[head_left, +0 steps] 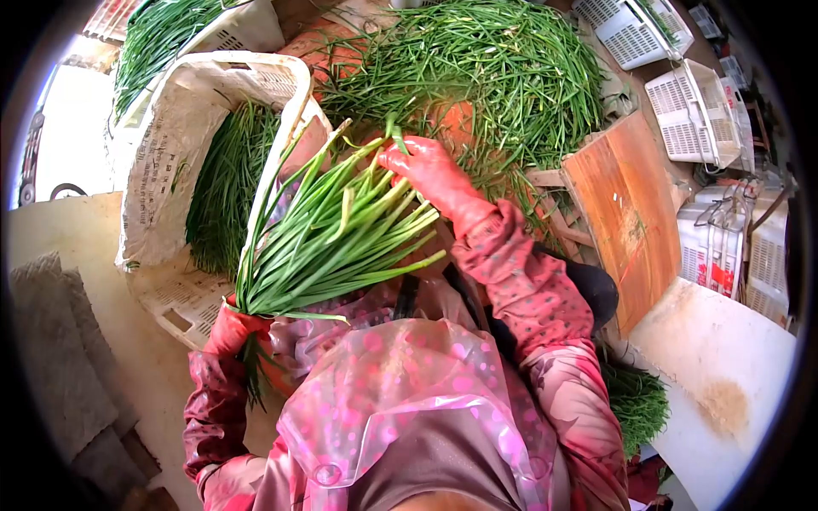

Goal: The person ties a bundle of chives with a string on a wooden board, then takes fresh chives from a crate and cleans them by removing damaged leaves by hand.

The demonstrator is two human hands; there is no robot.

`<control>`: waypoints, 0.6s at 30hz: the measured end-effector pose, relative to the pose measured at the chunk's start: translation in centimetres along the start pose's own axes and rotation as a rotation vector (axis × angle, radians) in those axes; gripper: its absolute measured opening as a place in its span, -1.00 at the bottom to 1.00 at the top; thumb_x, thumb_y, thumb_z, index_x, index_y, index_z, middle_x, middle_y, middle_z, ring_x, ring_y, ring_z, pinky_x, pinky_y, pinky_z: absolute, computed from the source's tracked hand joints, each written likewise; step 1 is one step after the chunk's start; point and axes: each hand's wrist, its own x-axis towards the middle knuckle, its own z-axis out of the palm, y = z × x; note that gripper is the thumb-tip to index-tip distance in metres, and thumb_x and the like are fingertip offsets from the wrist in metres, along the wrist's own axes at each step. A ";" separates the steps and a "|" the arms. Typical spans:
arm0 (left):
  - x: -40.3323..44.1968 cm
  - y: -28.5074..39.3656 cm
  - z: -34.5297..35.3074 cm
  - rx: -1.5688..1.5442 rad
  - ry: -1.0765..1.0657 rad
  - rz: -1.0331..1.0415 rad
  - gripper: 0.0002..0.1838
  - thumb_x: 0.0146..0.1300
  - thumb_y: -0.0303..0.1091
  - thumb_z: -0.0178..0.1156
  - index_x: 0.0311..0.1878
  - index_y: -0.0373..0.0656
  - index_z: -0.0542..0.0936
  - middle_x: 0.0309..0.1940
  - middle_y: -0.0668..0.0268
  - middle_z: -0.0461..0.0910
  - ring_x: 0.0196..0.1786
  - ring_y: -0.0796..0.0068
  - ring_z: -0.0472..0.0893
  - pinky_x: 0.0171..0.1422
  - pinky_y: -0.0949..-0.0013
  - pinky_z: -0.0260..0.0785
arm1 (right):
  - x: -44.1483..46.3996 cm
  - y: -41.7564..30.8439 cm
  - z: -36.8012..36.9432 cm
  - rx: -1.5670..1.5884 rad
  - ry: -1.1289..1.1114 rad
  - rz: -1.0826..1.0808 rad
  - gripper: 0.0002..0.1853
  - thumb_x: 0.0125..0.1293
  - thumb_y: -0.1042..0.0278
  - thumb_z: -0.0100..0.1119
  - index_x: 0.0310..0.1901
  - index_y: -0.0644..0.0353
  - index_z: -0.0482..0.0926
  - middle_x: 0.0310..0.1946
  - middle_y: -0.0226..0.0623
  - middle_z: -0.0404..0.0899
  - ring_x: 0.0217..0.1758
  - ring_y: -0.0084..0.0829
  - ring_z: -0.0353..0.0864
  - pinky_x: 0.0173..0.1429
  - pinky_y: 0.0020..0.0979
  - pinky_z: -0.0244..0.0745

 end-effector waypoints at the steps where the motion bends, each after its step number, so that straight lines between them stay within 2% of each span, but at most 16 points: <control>1: -0.4 0.3 0.3 -0.037 0.020 -0.013 -0.86 -0.06 -0.53 0.29 -0.36 -0.27 0.61 -0.61 0.25 0.58 -0.60 0.39 0.59 -0.50 0.36 0.45 | 0.5 1.3 -0.2 0.008 0.054 -0.025 -0.74 0.35 0.18 0.22 -0.16 0.24 0.64 -0.36 -0.40 0.66 -0.33 -0.58 0.53 -0.20 -0.43 0.44; 2: -0.7 0.5 0.6 -0.075 0.039 -0.027 -0.87 -0.05 -0.53 0.29 -0.36 -0.27 0.61 -0.62 0.26 0.58 -0.60 0.40 0.59 -0.50 0.36 0.45 | 1.3 2.8 -0.6 0.014 0.108 -0.050 -0.75 0.36 0.21 0.21 -0.18 0.26 0.64 -0.37 -0.39 0.67 -0.34 -0.58 0.52 -0.20 -0.45 0.43; 3: -0.9 0.5 0.9 -0.061 0.043 -0.031 -0.86 -0.05 -0.52 0.32 -0.36 -0.27 0.61 -0.62 0.27 0.57 -0.61 0.41 0.57 -0.50 0.36 0.45 | 1.5 3.2 -1.6 0.159 0.207 -0.110 -0.75 0.38 0.20 0.18 -0.17 0.23 0.66 -0.33 -0.42 0.69 -0.43 -0.61 0.45 -0.27 -0.48 0.39; 4: -1.2 0.2 1.5 -0.064 0.046 -0.034 -0.86 -0.05 -0.52 0.32 -0.36 -0.27 0.61 -0.62 0.27 0.57 -0.61 0.41 0.57 -0.50 0.36 0.45 | 1.7 3.6 -3.3 0.191 0.351 -0.025 -0.79 0.37 0.24 0.16 -0.27 0.21 0.63 -0.45 -0.37 0.67 -0.47 -0.59 0.40 -0.27 -0.49 0.34; 5: -1.4 -0.2 2.0 -0.081 0.081 -0.022 -0.86 -0.04 -0.52 0.32 -0.35 -0.27 0.62 -0.62 0.28 0.57 -0.61 0.41 0.57 -0.50 0.36 0.46 | 1.3 3.8 -5.2 0.285 0.429 0.014 -0.79 0.38 0.25 0.13 -0.26 0.21 0.63 -0.43 -0.36 0.67 -0.50 -0.60 0.37 -0.30 -0.49 0.30; 6: -1.5 -0.5 2.0 -0.096 0.127 -0.009 -0.85 -0.04 -0.52 0.33 -0.34 -0.27 0.62 -0.62 0.29 0.56 -0.62 0.41 0.56 -0.50 0.37 0.46 | 0.2 3.3 -6.1 0.217 0.432 0.029 -0.78 0.40 0.25 0.11 -0.27 0.23 0.62 -0.40 -0.34 0.68 -0.53 -0.62 0.36 -0.33 -0.53 0.28; 8: -2.1 -1.1 2.2 -0.139 0.139 -0.096 -0.73 -0.03 -0.52 0.35 -0.18 -0.22 0.62 -0.47 0.34 0.62 -0.54 0.49 0.56 -0.48 0.41 0.47 | -2.6 1.8 -7.3 0.004 0.355 0.014 -0.79 0.39 0.22 0.14 -0.13 0.15 0.65 -0.53 -0.48 0.55 -0.56 -0.68 0.34 -0.42 -0.59 0.25; 10: -2.6 -0.7 3.1 -0.105 0.182 -0.060 -0.69 0.01 -0.50 0.36 -0.12 -0.17 0.61 -0.41 0.37 0.63 -0.52 0.55 0.56 -0.46 0.44 0.47 | -5.8 -3.1 -4.1 0.001 0.146 -0.038 -0.77 0.39 0.16 0.15 -0.07 0.08 0.66 -0.57 -0.55 0.48 -0.55 -0.70 0.36 -0.44 -0.61 0.24; 12: -2.9 0.1 4.1 -0.079 0.201 -0.034 -0.71 0.05 -0.48 0.36 -0.11 -0.17 0.60 -0.41 0.39 0.63 -0.52 0.58 0.55 -0.45 0.46 0.46 | -7.2 -4.8 0.9 0.091 0.017 0.140 -0.76 0.41 0.14 0.12 -0.07 0.07 0.65 -0.58 -0.58 0.48 -0.55 -0.74 0.38 -0.45 -0.62 0.24; 14: -2.9 0.0 4.8 -0.047 0.222 -0.004 -0.72 0.08 -0.46 0.35 -0.10 -0.17 0.60 -0.41 0.40 0.63 -0.51 0.61 0.55 -0.44 0.48 0.45 | -7.0 -3.5 4.4 0.202 -0.119 0.196 -0.78 0.42 0.16 0.11 -0.10 0.06 0.66 -0.60 -0.60 0.47 -0.58 -0.75 0.36 -0.49 -0.64 0.23; 16: -2.8 -0.6 5.4 0.120 0.269 0.146 -0.72 0.13 -0.41 0.35 -0.08 -0.17 0.60 -0.42 0.44 0.62 -0.52 0.69 0.51 -0.43 0.52 0.41 | -6.9 -3.1 5.6 0.238 -0.148 0.197 -0.72 0.45 0.15 0.01 -0.16 0.13 0.64 -0.62 -0.60 0.44 -0.65 -0.75 0.24 -0.59 -0.68 0.07; 17: -3.3 -0.4 5.1 0.152 0.226 0.069 -0.67 0.16 -0.41 0.35 0.01 -0.20 0.59 -0.31 0.41 0.66 -0.36 0.67 0.57 -0.24 0.49 0.45 | -7.0 -2.6 4.9 0.287 -0.100 0.162 -0.72 0.45 0.19 -0.03 -0.24 0.18 0.62 -0.64 -0.59 0.41 -0.69 -0.75 0.20 -0.62 -0.66 0.04; 18: -3.4 -0.1 5.2 0.143 0.236 0.071 -0.67 0.16 -0.41 0.35 0.01 -0.20 0.59 -0.31 0.41 0.66 -0.36 0.67 0.57 -0.24 0.49 0.45 | -6.4 -2.3 3.2 0.370 0.007 0.169 -0.71 0.45 0.23 -0.04 -0.26 0.23 0.61 -0.67 -0.58 0.36 -0.70 -0.76 0.17 -0.64 -0.65 0.01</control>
